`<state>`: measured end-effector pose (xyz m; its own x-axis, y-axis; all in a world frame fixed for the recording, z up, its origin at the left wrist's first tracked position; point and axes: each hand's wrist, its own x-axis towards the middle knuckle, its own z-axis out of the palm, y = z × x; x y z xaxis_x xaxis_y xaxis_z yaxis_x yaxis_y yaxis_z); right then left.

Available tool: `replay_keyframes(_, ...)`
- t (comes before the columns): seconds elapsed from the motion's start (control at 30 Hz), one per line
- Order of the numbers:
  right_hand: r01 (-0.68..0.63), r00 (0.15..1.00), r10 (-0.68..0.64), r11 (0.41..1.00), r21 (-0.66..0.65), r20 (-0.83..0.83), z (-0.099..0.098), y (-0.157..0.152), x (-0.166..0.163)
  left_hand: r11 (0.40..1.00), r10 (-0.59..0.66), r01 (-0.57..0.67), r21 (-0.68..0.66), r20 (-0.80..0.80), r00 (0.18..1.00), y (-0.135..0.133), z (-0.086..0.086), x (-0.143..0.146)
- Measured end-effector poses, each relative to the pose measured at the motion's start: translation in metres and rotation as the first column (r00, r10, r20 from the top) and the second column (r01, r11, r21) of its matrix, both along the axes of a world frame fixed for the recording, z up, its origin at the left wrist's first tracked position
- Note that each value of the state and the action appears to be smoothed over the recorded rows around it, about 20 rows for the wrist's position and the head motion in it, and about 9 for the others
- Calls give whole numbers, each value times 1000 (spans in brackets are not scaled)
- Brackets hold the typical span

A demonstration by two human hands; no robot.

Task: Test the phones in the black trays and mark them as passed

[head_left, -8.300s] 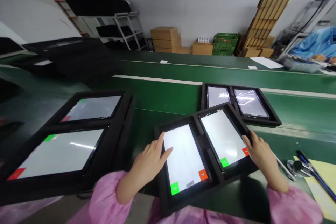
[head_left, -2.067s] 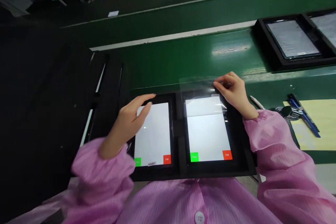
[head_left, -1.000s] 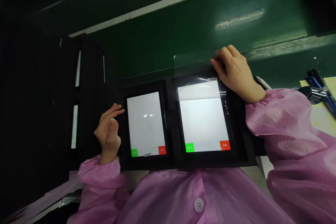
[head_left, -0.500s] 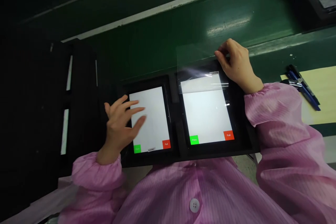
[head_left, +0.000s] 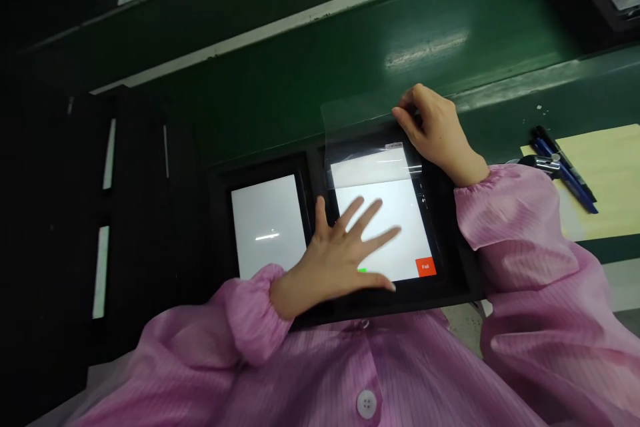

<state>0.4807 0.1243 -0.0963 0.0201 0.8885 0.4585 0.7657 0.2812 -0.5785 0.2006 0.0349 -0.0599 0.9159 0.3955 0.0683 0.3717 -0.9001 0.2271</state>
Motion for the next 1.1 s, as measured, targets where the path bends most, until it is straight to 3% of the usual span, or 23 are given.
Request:
replay_keyframes(0.07,1,1000,-1,1000,-8,3,2,-1,-1,990,-133,135,-45,52,990,-9,6,-15)
replay_keyframes(0.13,0,1000,0,1000,-3,2,5,-3,-2,987,-114,126,-95,128,985,-3,14,-30)
replay_keyframes(0.2,-2,1000,2,1000,2,-1,8,-5,-3,990,74,-46,-136,207,976,19,22,-46)
replay_keyframes(0.27,-4,1000,4,1000,-3,-2,10,-6,-4,939,339,-314,-139,235,911,49,27,-62)
replay_keyframes(0.37,-6,1000,6,1000,-18,-1,12,-7,-5,739,672,-672,-47,136,728,89,25,-82)
replay_keyframes(0.43,-5,1000,5,1000,-23,-1,12,-7,-5,638,769,-770,-11,44,637,101,17,-88)
replay_keyframes(0.47,-1,1000,1,1000,-24,-2,12,-7,-5,623,782,-782,-19,14,623,103,14,-90)
replay_keyframes(0.6,19,1000,-19,999,-28,-6,6,-4,-5,669,742,-736,-105,43,669,98,7,-81)
replay_keyframes(0.73,31,1000,-31,1000,-6,1,1,-2,-4,722,689,-670,-172,88,719,95,13,-69)
replay_keyframes(0.9,42,999,-42,999,-15,18,3,-5,-4,743,657,-632,-219,61,752,96,19,-64)
replay_keyframes(1.1,8,1000,-7,1000,-14,14,15,-10,-4,728,684,-664,-171,107,722,93,18,-91)
